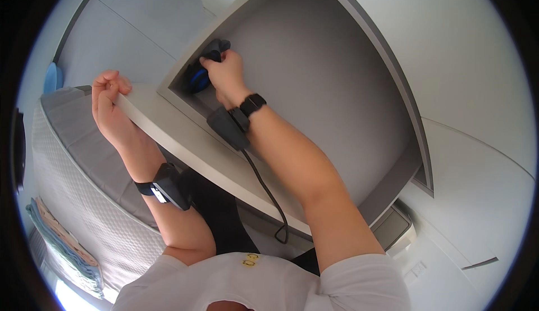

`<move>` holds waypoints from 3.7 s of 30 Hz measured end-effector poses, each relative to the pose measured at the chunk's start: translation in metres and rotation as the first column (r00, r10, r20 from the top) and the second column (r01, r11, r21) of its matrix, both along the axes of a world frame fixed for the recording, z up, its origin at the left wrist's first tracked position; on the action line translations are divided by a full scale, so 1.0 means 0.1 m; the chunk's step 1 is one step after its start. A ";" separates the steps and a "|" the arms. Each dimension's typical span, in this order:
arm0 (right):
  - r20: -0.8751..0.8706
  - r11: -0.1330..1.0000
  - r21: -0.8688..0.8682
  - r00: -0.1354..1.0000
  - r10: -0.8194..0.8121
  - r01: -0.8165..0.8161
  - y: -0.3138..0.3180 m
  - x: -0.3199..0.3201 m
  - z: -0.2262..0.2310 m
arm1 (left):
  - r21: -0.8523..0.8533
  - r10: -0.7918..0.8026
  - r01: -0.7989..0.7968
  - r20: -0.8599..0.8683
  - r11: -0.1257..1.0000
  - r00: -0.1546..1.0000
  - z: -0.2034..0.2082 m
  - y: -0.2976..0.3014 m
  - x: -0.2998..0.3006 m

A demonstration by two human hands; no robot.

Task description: The person removes and handles various items from a dresser drawer including a plastic bin, a package, and a circular device, then interacts with a bottle and cloth on a bedside table.

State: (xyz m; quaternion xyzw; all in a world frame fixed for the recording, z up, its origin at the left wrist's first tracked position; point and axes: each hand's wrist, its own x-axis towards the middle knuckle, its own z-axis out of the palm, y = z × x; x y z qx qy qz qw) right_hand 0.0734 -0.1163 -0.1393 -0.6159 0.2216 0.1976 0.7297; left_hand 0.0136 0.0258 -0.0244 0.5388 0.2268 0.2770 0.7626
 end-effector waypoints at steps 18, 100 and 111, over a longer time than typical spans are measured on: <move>0.078 0.995 -0.094 0.997 -0.029 0.036 0.08 -0.01 -0.09 | 0.018 0.006 -0.006 -0.001 1.000 1.000 0.03 0.00 -0.01; 0.168 0.997 -0.014 0.983 0.075 -0.074 0.03 -0.06 -0.21 | 0.062 -0.005 0.006 -0.016 0.998 1.000 -0.05 0.02 -0.04; 0.192 0.990 -0.131 0.981 -0.018 0.043 -0.52 0.10 -0.21 | 0.041 0.019 -0.019 -0.005 0.999 1.000 0.02 -0.04 0.02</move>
